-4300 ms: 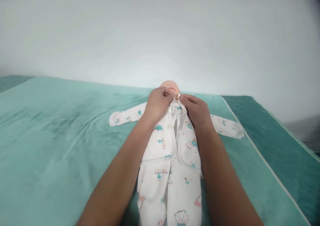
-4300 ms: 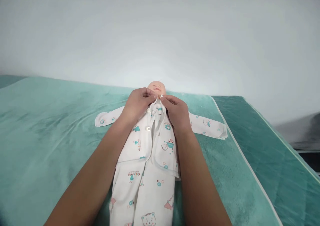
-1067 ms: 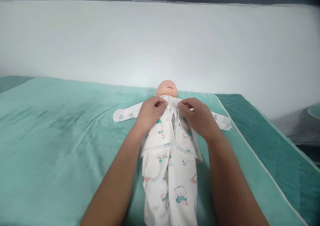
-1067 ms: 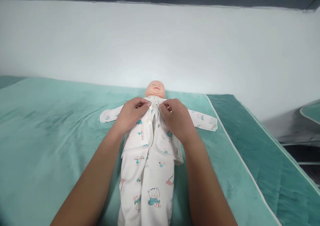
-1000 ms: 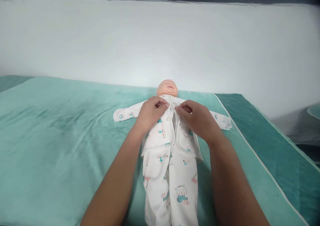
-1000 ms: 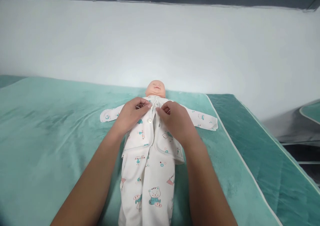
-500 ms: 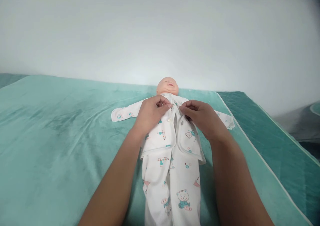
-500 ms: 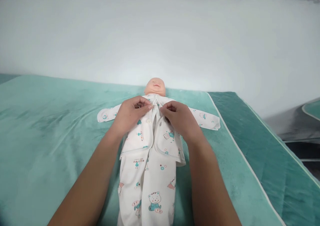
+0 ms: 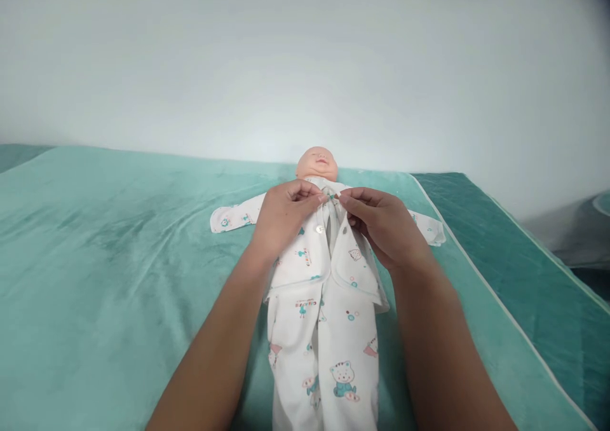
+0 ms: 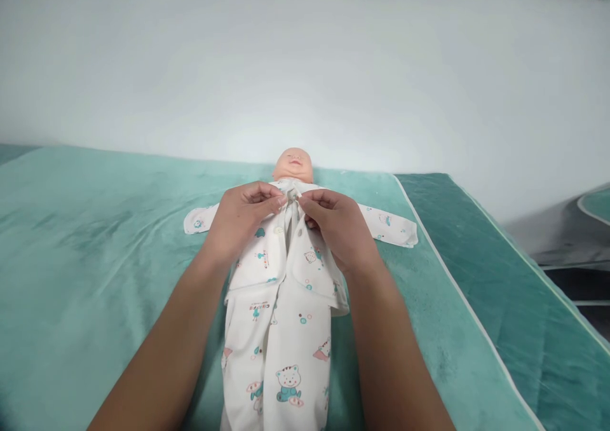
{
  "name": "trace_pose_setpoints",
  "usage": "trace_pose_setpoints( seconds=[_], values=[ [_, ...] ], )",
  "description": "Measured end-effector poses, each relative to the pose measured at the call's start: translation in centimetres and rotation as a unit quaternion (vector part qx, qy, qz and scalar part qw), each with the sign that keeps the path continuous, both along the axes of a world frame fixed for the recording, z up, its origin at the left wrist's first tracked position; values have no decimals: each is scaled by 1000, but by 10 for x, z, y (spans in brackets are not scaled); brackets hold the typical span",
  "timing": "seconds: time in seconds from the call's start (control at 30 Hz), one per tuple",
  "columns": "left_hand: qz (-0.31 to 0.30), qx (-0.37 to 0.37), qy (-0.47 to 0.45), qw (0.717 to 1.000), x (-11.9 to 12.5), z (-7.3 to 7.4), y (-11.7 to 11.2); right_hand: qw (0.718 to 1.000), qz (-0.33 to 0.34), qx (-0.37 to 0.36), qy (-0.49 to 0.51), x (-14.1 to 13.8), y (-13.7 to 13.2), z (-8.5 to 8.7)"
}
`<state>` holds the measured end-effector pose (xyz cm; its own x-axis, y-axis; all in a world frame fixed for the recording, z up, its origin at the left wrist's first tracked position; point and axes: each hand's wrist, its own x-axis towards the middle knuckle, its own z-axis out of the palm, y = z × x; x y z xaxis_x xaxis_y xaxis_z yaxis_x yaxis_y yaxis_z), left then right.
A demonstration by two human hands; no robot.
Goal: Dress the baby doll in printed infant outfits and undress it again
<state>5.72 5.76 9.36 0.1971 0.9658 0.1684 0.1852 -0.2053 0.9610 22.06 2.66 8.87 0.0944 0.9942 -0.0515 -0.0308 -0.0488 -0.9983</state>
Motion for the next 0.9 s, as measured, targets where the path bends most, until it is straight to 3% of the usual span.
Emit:
trace_pose_setpoints(
  seconds=[0.13, 0.4, 0.53, 0.73, 0.9],
  values=[
    [47, 9, 70, 996, 0, 3, 0, 999, -13, -4, -32, -5, -2, 1],
    [7, 14, 101, 995, -2, 2, 1, 999, -28, 29, -30, -12, -1, -2],
    [-9, 1, 45, 999, -1, 0, 1, 999, -26, 20, -34, -13, 1, -6],
    [-30, -52, -84, 995, 4, 0, 0, 998, -10, 45, 47, -12, 3, -11],
    [-41, -89, -120, 988, 4, 1, -1, 999, -13, 27, 15, -13, 2, -8]
  ],
)
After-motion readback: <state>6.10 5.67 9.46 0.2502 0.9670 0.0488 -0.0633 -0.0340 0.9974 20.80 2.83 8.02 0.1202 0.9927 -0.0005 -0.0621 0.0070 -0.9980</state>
